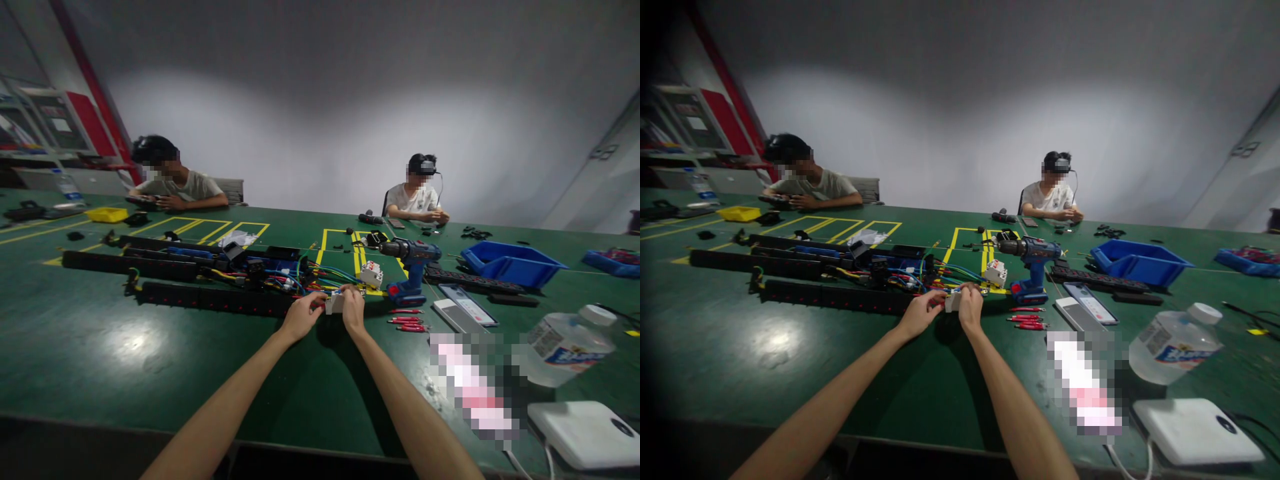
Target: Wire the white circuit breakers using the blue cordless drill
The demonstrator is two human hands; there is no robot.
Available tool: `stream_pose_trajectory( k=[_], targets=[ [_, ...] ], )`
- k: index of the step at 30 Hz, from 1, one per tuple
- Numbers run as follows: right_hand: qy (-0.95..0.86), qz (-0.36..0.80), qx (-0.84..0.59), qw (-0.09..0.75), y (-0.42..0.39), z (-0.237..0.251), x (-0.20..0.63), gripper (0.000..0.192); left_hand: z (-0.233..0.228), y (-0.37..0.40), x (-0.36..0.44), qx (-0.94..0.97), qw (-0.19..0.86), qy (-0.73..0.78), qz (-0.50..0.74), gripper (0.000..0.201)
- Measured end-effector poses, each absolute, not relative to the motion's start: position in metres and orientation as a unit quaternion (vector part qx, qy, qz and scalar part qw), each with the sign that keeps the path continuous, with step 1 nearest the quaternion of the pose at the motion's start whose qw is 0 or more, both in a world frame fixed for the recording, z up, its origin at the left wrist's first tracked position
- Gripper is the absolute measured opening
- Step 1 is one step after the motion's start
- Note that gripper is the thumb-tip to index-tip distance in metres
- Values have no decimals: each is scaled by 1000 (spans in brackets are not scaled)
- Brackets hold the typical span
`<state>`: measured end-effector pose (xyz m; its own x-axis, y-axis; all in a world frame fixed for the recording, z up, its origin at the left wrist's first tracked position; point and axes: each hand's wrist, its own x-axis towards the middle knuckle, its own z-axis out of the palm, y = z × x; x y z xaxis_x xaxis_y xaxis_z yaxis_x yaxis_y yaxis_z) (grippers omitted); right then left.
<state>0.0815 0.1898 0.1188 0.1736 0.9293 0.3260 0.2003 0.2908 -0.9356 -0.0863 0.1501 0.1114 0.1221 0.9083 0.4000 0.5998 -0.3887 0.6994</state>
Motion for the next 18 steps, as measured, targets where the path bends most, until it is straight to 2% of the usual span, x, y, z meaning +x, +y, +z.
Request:
stream_pose_trajectory(
  k=[7, 18],
  targets=[
    [-575, 324, -487, 572, 188, 122, 84, 28, 109, 153, -85, 703, 212, 534, 419, 34],
    [-632, 371, -462, 500, 191, 127, 89, 24, 115, 147, -83, 714, 198, 538, 402, 37]
  ],
)
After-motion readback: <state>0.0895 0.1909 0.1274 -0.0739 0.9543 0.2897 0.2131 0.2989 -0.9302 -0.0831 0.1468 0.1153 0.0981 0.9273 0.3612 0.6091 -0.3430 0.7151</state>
